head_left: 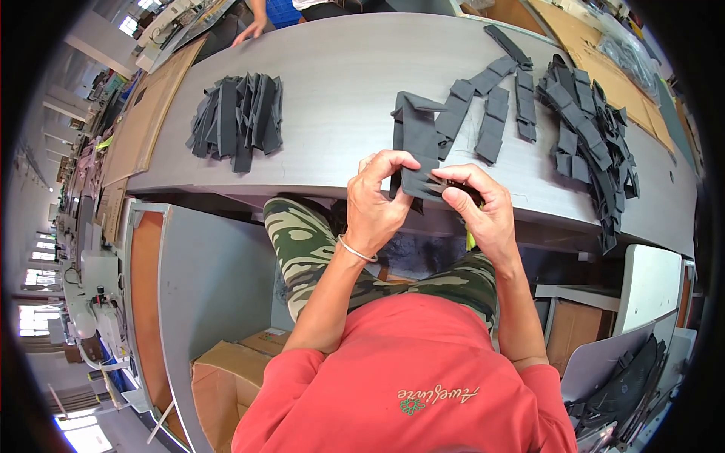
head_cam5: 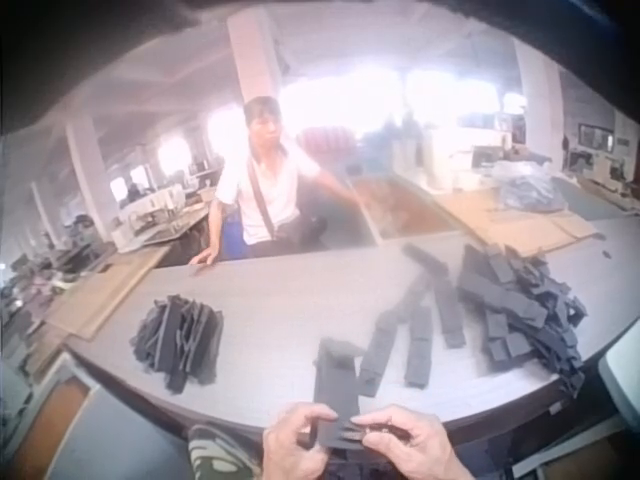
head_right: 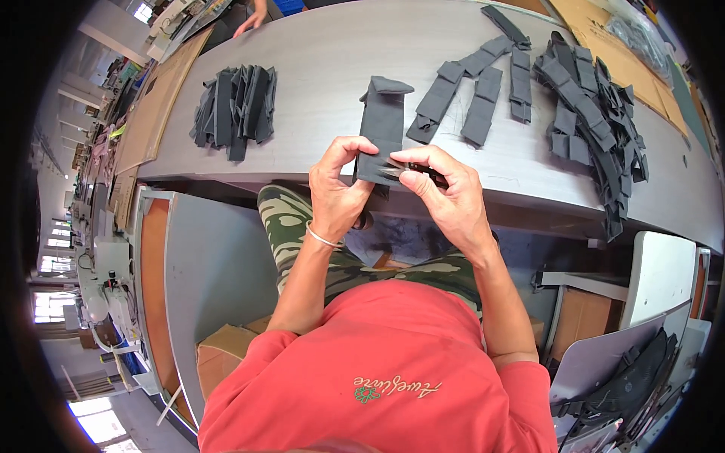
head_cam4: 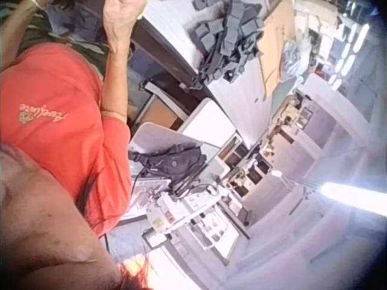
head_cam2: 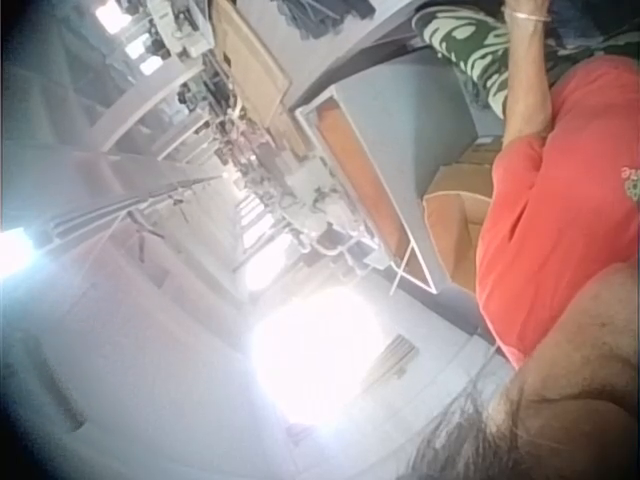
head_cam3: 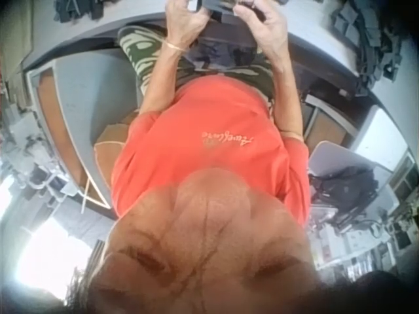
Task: Trim loose threads from small fabric straps using thread snips in a factory setting.
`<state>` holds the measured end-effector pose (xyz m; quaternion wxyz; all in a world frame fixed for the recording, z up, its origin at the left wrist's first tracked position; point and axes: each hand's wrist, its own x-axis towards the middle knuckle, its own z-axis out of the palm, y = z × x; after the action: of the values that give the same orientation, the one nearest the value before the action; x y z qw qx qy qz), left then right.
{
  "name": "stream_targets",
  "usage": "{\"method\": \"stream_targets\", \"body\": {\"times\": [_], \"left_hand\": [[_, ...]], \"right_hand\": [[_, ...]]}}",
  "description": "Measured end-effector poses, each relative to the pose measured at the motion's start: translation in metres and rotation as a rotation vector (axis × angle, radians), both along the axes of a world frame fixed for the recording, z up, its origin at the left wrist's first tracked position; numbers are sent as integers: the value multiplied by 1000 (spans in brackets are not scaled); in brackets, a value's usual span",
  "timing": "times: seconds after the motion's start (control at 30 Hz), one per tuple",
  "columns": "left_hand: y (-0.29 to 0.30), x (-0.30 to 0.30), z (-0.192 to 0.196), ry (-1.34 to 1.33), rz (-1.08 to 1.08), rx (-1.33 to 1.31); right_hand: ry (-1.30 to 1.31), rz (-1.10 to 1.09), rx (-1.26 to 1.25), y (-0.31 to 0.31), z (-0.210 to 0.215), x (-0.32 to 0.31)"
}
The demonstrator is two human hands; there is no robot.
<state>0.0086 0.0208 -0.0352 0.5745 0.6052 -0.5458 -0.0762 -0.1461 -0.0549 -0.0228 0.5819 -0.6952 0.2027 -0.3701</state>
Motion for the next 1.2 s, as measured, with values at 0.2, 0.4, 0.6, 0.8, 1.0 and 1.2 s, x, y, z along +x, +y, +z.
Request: {"method": "stream_targets", "body": {"times": [0.2, 0.4, 0.6, 0.8, 1.0, 1.2], "left_hand": [[0, 5, -11, 91, 33, -26], [-2, 3, -9, 190, -15, -45], [0, 5, -10, 356, -133, 25], [1, 5, -9, 356, -187, 88], [0, -1, -5, 433, -203, 49], [3, 7, -17, 425, -260, 58]], "right_hand": [[58, -76, -122, 2, -2, -5], [196, -59, -331, -1, 1, -5], [221, -38, -597, -7, 1, -6], [260, -2, -613, -10, 2, -8], [188, -44, -614, -10, -5, -8], [223, -43, -634, -6, -2, -8]]}}
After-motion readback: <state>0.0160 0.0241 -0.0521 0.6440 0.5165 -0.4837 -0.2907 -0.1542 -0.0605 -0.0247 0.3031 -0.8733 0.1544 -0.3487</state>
